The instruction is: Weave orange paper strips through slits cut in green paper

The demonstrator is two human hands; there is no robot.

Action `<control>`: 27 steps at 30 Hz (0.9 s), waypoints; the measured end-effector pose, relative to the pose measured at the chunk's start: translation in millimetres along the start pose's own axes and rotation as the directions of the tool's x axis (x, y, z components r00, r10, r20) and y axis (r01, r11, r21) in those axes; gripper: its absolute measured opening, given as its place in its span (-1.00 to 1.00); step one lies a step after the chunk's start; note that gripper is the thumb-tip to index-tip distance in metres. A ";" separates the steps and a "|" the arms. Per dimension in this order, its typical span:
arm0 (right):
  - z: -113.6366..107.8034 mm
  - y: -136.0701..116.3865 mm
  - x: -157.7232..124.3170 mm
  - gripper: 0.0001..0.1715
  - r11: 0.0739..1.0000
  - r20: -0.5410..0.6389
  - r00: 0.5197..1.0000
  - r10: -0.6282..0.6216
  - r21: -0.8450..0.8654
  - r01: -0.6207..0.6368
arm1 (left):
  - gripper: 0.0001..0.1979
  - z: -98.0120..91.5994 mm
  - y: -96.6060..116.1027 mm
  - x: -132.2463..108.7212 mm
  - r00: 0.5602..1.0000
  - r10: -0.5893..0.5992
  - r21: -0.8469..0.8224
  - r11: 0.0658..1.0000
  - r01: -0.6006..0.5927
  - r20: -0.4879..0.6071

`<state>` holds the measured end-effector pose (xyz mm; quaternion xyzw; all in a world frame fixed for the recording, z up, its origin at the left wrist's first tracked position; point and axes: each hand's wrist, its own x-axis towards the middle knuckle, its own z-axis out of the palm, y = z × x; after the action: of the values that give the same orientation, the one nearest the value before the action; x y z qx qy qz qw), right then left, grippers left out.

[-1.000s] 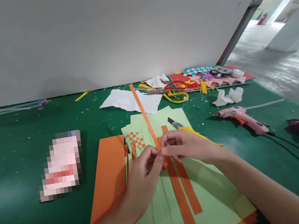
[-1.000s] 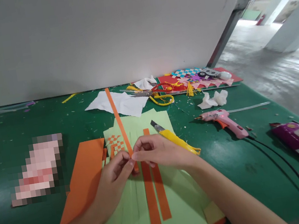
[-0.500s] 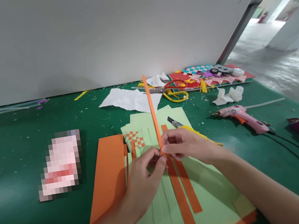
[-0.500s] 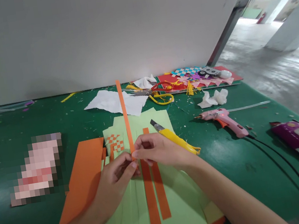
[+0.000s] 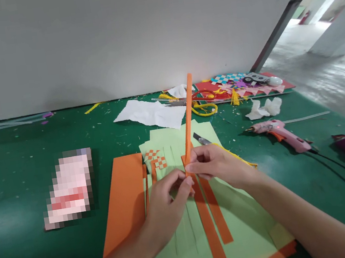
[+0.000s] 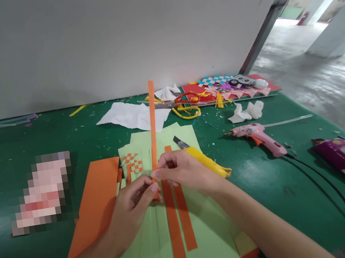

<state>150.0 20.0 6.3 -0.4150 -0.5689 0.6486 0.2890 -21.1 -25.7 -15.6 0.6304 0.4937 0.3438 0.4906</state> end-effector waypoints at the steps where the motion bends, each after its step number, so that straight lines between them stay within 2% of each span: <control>1: 0.6 0.0 0.0 -0.69 1.000 -0.004 1.000 0.003 -0.011 -0.003 | -0.73 -0.2 0.3 0.3 1.000 0.003 0.008 1.000 -0.003 -0.007; 12: 4.9 6.5 0.3 -0.67 1.000 -0.045 0.999 -0.017 0.001 0.017 | -0.69 -2.1 1.6 0.8 1.000 -0.010 0.015 1.000 0.010 -0.003; 15: 1.5 2.3 -0.5 -0.70 1.000 0.012 1.000 0.008 -0.021 -0.007 | -0.70 -2.1 2.1 0.2 1.000 -0.024 -0.014 1.000 0.024 -0.004; 18: -5.6 -2.7 -1.0 -0.80 0.994 0.089 0.995 0.035 -0.111 -0.025 | -0.70 -1.9 2.3 0.4 0.999 -0.045 -0.052 0.998 0.044 -0.006; 21: -11.2 -3.8 -0.8 -0.87 0.983 0.115 0.992 0.042 -0.184 -0.020 | -0.70 -2.0 2.3 0.5 0.999 -0.047 -0.058 0.997 0.046 -0.001; 27: -10.5 0.1 0.0 -0.94 0.987 0.184 0.979 0.088 -0.150 -0.061 | -0.67 -2.2 2.9 0.3 0.998 -0.045 -0.035 0.998 0.046 0.038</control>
<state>159.1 25.2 6.2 -0.3918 -0.6232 0.6531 0.1781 -22.2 -24.9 -12.3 0.6164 0.4924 0.3295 0.5187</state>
